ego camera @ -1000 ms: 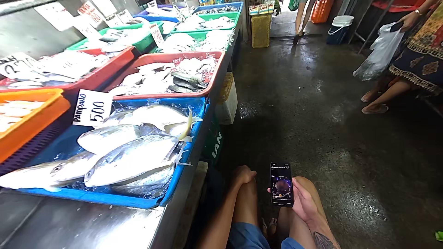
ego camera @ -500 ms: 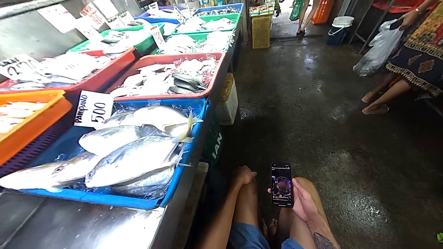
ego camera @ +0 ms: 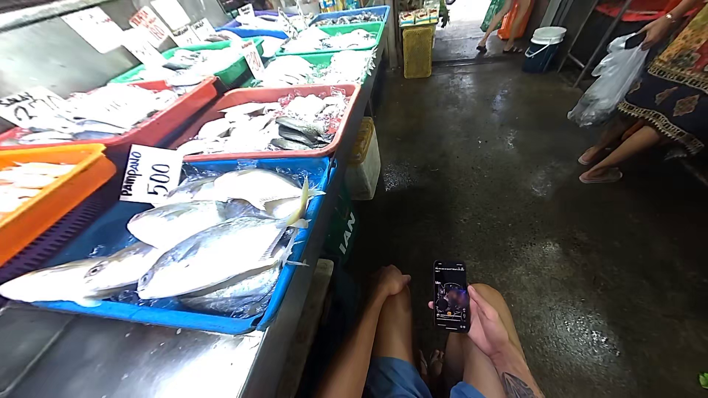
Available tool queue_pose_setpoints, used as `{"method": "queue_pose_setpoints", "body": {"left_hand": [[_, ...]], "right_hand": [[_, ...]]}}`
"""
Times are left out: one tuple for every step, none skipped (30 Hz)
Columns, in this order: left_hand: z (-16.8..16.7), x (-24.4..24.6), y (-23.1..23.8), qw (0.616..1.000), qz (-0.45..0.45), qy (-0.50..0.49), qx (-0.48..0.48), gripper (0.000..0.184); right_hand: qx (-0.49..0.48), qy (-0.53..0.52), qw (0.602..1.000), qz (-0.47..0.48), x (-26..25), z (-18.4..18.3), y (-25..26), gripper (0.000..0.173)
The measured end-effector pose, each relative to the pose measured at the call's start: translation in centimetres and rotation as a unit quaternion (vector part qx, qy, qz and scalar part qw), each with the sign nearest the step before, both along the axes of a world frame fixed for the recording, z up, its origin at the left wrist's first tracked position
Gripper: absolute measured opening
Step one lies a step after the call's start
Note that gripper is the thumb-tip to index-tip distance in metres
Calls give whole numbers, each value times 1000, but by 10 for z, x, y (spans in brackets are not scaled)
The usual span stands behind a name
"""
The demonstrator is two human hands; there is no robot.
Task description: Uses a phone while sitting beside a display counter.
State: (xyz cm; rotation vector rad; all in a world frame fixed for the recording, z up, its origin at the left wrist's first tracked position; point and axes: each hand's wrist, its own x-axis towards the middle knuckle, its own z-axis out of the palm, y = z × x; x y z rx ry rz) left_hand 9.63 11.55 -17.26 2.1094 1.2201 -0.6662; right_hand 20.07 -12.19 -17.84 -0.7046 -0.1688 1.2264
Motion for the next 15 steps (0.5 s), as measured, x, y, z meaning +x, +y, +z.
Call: {"method": "queue_pose_setpoints", "body": {"left_hand": [[0,0,0,1000,0,0,0,54],[-1,0,1,1000,1,1,0,54],[-1,1,1,1000,0,1,1,54],[-1,1,1,1000,0,1,1,54],[-1,1,1,1000,0,1,1,53],[-1,1,1,1000,-1,1,1,54],[0,1,0,1000,0,1,0,54],[0,1,0,1000,-2,1,0,53],[0,0,0,1000,-3,1,2,53],[-1,1,0,1000,-4,0,3,54],[-1,1,0,1000,-5,1,3,54],[-1,1,1,1000,-5,2,2,54],[-1,1,1,1000,-5,3,2,54],[0,1,1,1000,-5,4,1,54],[0,2,1,1000,-5,3,1,54]], "right_hand": [[1,1,1000,-1,0,0,0,55],[4,2,1000,0,1,-1,0,56],[7,3,1000,0,1,-1,0,56],[8,5,1000,2,1,-1,0,56],[9,8,1000,2,1,-1,0,56],[10,7,1000,3,1,-1,0,56],[9,4,1000,3,0,0,0,56],[7,-1,1000,1,0,0,0,56],[6,-5,1000,1,0,1,0,55],[6,-5,1000,-2,0,1,0,55],[9,-2,1000,-2,0,1,0,55],[14,2,1000,-2,0,0,0,55],[16,5,1000,-2,0,0,0,56],[16,7,1000,-2,0,0,0,56],[16,9,1000,-2,0,-1,0,56]]}}
